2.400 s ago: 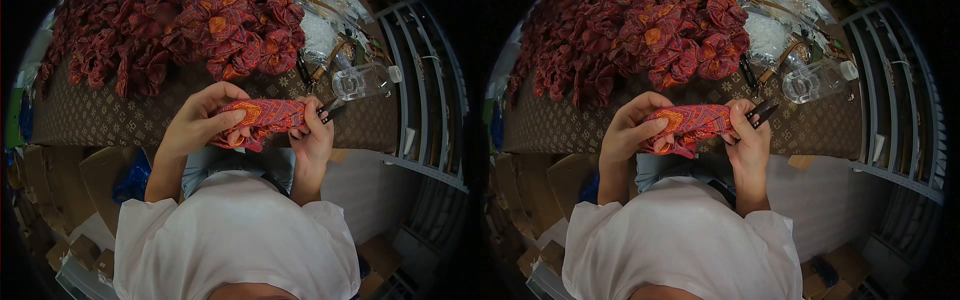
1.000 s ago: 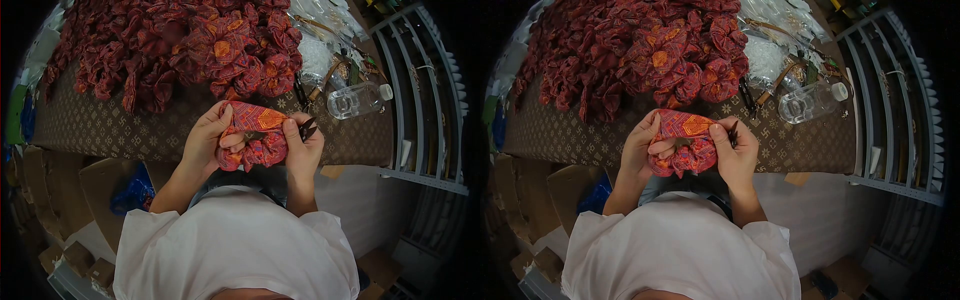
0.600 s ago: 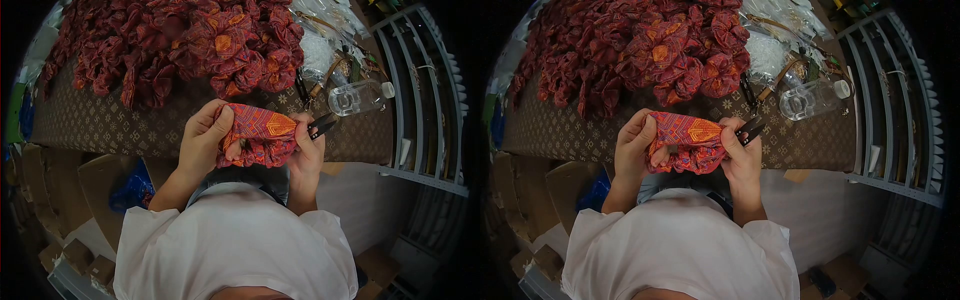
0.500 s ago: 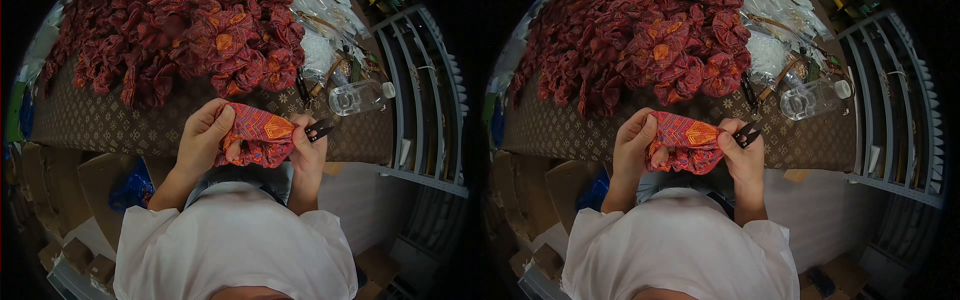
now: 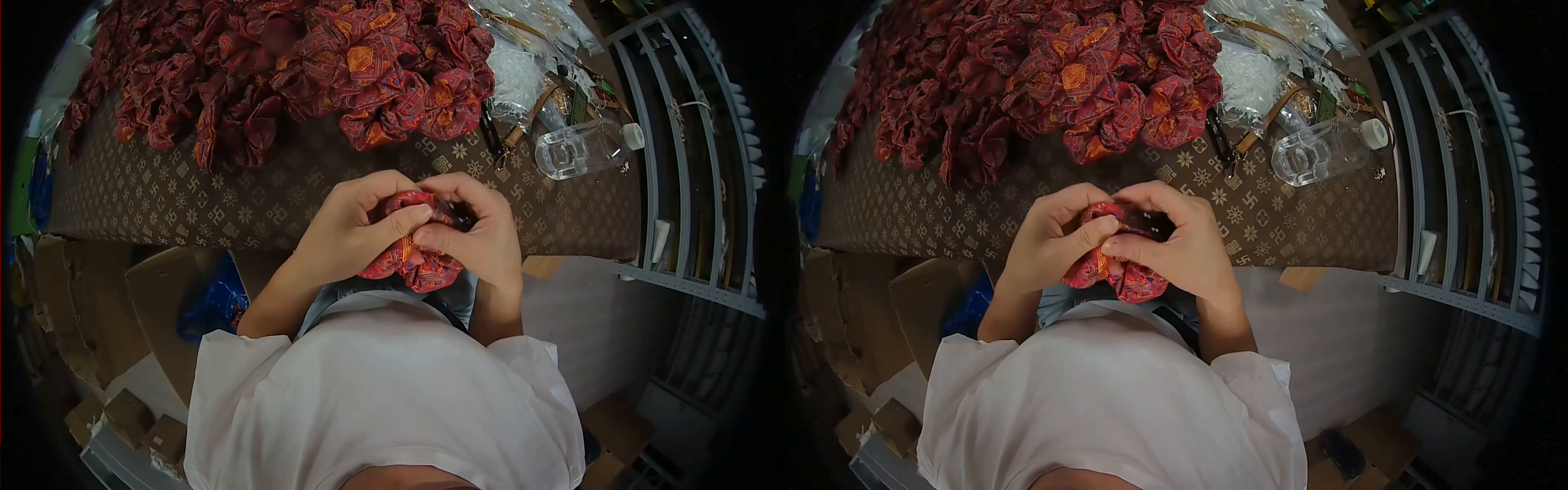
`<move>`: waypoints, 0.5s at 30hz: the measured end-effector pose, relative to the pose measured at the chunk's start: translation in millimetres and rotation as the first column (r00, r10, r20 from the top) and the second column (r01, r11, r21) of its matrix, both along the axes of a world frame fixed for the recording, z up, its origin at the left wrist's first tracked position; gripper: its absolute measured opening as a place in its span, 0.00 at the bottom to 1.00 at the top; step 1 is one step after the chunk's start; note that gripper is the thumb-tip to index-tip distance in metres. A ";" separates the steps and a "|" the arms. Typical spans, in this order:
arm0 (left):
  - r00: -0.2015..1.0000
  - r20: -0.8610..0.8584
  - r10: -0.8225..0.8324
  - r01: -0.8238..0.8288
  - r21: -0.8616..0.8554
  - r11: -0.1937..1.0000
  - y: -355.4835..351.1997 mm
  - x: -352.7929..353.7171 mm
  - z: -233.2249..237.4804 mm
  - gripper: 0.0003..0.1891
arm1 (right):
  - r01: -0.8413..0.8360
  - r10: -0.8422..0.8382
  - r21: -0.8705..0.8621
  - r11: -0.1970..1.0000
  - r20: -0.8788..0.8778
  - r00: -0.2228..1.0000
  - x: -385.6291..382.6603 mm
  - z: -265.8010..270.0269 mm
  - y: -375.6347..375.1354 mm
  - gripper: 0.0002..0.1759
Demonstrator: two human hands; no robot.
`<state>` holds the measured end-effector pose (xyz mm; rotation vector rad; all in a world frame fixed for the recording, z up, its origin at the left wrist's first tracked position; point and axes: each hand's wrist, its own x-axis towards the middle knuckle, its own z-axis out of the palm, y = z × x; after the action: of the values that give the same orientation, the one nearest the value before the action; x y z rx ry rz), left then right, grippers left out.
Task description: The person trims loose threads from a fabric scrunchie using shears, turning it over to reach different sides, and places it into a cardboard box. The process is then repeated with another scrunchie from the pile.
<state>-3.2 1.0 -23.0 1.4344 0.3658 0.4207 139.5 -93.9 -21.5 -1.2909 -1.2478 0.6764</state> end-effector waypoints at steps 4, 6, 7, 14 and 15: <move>0.996 0.071 0.054 -0.027 -0.330 0.944 -3.7 -0.8 -0.3 0.10 | 0.079 -0.167 -0.257 0.963 -0.339 0.926 -1.6 -0.1 -3.9 0.10; 0.991 0.095 0.097 -0.059 -0.341 0.938 -6.6 -0.5 -1.1 0.10 | 0.173 -0.243 -0.212 0.962 -0.371 0.896 -1.7 -3.2 -5.4 0.09; 0.995 0.058 0.076 -0.057 -0.267 0.962 -6.4 -0.9 -4.4 0.10 | 0.204 -0.268 -0.196 0.959 -0.392 0.880 -2.0 -2.7 -5.1 0.09; 0.925 0.170 0.340 -0.239 -0.434 0.868 -3.8 2.7 -17.3 0.06 | 0.223 -0.272 -0.163 0.961 -0.411 0.870 -5.1 -4.1 -4.0 0.09; 0.923 0.174 0.343 -0.242 -0.432 0.869 -5.6 5.3 -16.4 0.06 | 0.215 -0.277 -0.185 0.959 -0.436 0.856 -7.3 -3.8 -3.8 0.09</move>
<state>2.1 -4.6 -39.4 0.9079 0.4438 0.7212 132.2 -97.7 -25.2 -1.2736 -0.6453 0.8276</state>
